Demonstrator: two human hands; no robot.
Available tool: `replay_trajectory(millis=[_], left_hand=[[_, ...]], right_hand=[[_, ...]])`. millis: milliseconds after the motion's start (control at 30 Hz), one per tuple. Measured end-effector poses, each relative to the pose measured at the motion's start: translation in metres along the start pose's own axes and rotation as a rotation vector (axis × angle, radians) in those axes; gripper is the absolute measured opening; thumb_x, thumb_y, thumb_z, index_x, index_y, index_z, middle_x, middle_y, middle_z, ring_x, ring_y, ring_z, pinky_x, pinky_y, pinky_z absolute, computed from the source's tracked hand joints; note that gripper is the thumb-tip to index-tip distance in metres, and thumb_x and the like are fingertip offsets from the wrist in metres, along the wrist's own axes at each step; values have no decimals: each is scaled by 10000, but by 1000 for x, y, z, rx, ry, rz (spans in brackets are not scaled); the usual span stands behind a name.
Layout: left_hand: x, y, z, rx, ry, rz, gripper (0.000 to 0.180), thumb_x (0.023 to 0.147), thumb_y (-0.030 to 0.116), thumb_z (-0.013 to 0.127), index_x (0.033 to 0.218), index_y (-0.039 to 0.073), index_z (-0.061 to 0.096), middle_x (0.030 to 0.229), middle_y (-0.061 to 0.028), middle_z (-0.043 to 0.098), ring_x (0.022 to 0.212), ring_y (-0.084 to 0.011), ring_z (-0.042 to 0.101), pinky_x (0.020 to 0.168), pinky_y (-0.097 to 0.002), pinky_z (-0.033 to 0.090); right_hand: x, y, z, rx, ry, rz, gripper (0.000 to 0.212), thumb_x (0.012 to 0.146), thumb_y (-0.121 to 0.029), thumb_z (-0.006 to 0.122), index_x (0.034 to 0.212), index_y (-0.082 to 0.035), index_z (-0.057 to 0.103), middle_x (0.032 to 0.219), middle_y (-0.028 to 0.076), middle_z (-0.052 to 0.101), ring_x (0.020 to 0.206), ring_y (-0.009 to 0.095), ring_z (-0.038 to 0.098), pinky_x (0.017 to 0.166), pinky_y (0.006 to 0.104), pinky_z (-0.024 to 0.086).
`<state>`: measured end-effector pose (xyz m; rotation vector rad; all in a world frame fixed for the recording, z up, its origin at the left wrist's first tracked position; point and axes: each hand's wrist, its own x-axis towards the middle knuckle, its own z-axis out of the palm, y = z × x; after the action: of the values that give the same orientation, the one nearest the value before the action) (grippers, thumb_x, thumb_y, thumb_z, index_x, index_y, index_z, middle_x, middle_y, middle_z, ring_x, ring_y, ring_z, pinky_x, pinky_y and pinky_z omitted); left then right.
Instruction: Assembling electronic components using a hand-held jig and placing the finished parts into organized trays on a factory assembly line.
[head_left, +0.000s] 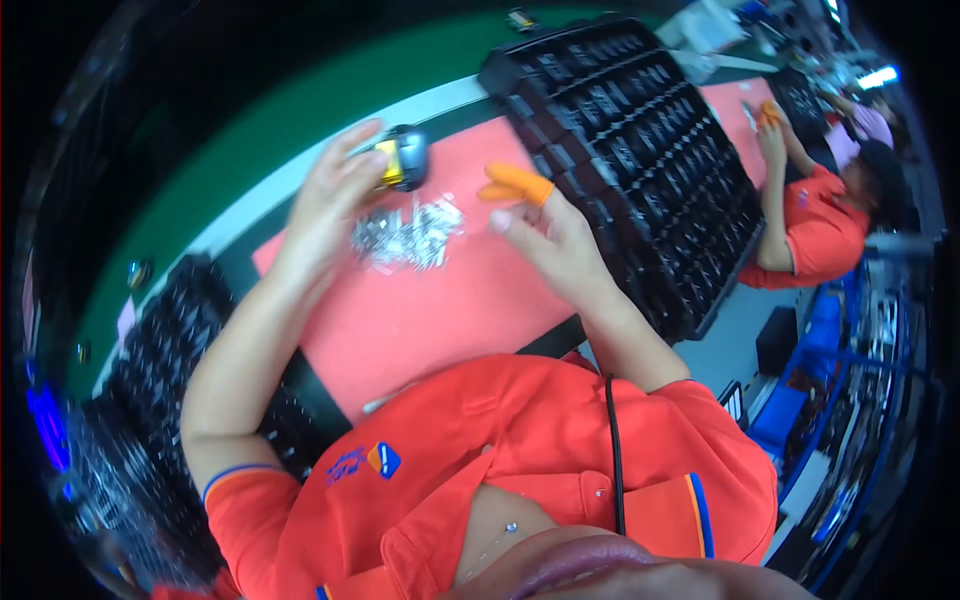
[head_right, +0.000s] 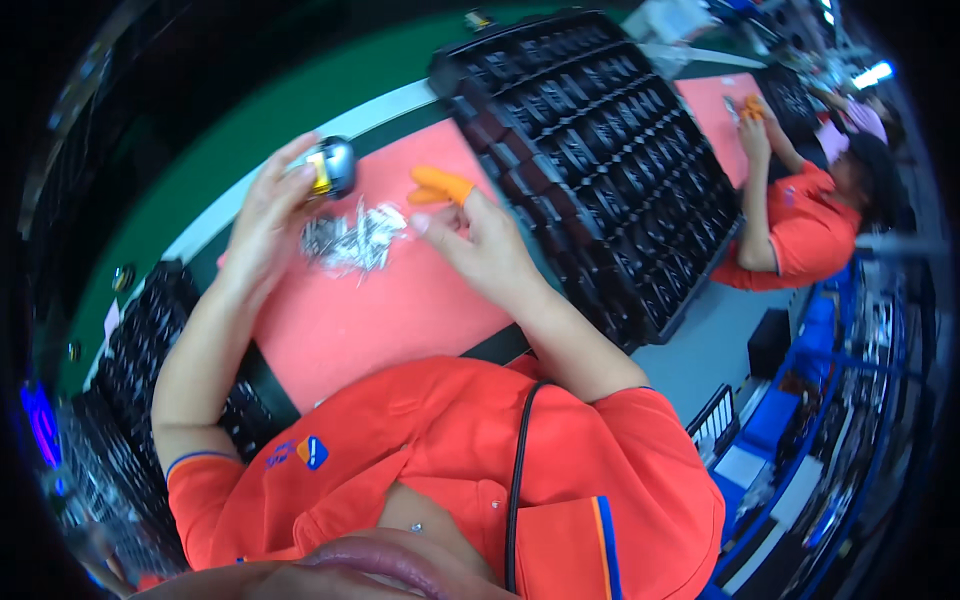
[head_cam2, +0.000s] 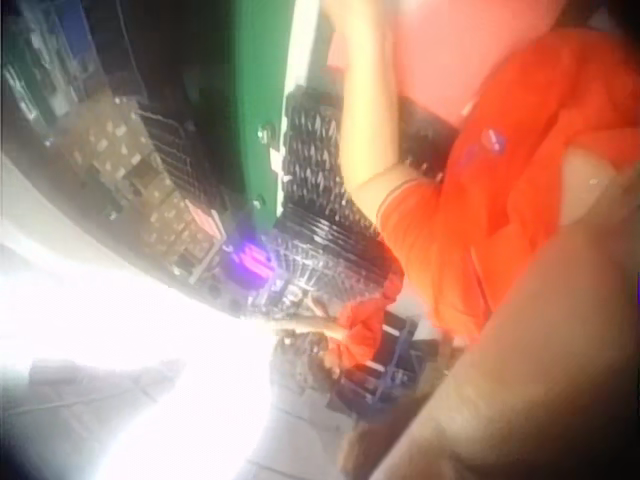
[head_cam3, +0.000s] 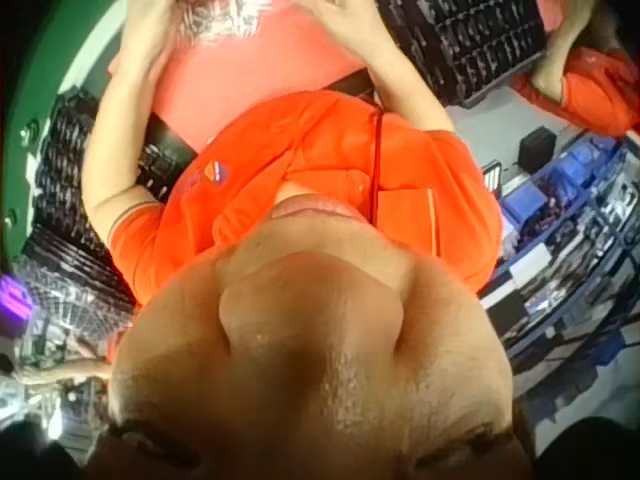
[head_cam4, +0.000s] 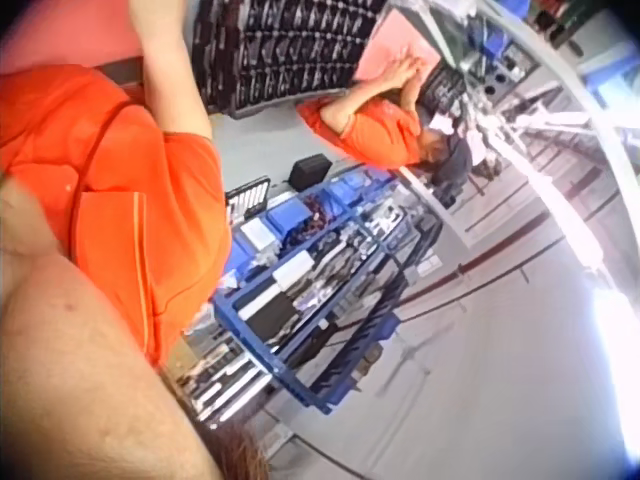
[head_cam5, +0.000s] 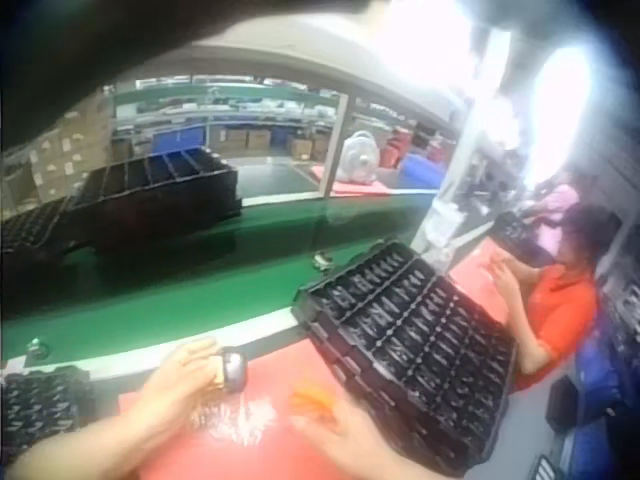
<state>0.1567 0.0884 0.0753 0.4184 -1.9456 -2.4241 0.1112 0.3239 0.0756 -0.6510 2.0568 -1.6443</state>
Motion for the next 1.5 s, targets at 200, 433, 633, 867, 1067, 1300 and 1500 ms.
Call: replay_trajectory(millis=[200,433,633,867,1067,1300,1500], left_hand=[[39,23,-69,471,212,156,551,891,304,584,1355,66,407,1118,-120,603,1008,-158,571,927,-297,409],[98,5,-145,757,432,84,577,857,297,598,1350,54,425,1175,-174,593,1064,-224,580,932,-304,418],[106,-9,-175,799,503,35,575,864,343,576,1336,39,450,1188,-193,587,1121,-277,556,968,-327,393],[91,0,-177,836,424,95,601,879,412,559,1350,58,442,1305,-175,509,1225,-258,468,1015,-327,343],[36,25,-218,815,465,160,549,870,357,579,1307,37,484,1262,-167,553,1187,-265,514,995,-337,388],[-29,34,-311,1237,342,128,541,740,65,503,1278,18,508,1279,-184,533,1213,-295,485,1051,-345,344],[-51,10,-304,1478,472,-11,333,835,171,594,1134,24,581,1015,-202,625,1001,-325,578,868,-371,439]], right_hand=[[-7,-34,-90,-77,298,54,414,894,-198,593,1249,1,518,1046,72,627,833,92,582,775,233,469],[50,16,-255,-604,499,219,521,840,-451,621,1168,-45,601,862,4,592,728,76,499,664,214,406],[105,26,-266,-716,427,283,604,823,-519,618,1197,-46,590,881,13,579,829,95,533,760,226,417],[163,48,-293,-924,187,203,655,793,-560,623,1133,0,628,1070,108,650,1015,194,588,926,287,401],[177,66,-337,-830,123,268,527,764,-443,719,1059,-11,656,994,56,651,938,136,575,878,266,414],[114,7,-282,-423,393,73,439,841,-390,650,1102,-44,582,928,16,593,842,105,593,746,244,438],[64,-36,-163,-52,179,173,469,844,-260,643,1213,-42,451,1043,96,628,724,70,544,672,192,440]])
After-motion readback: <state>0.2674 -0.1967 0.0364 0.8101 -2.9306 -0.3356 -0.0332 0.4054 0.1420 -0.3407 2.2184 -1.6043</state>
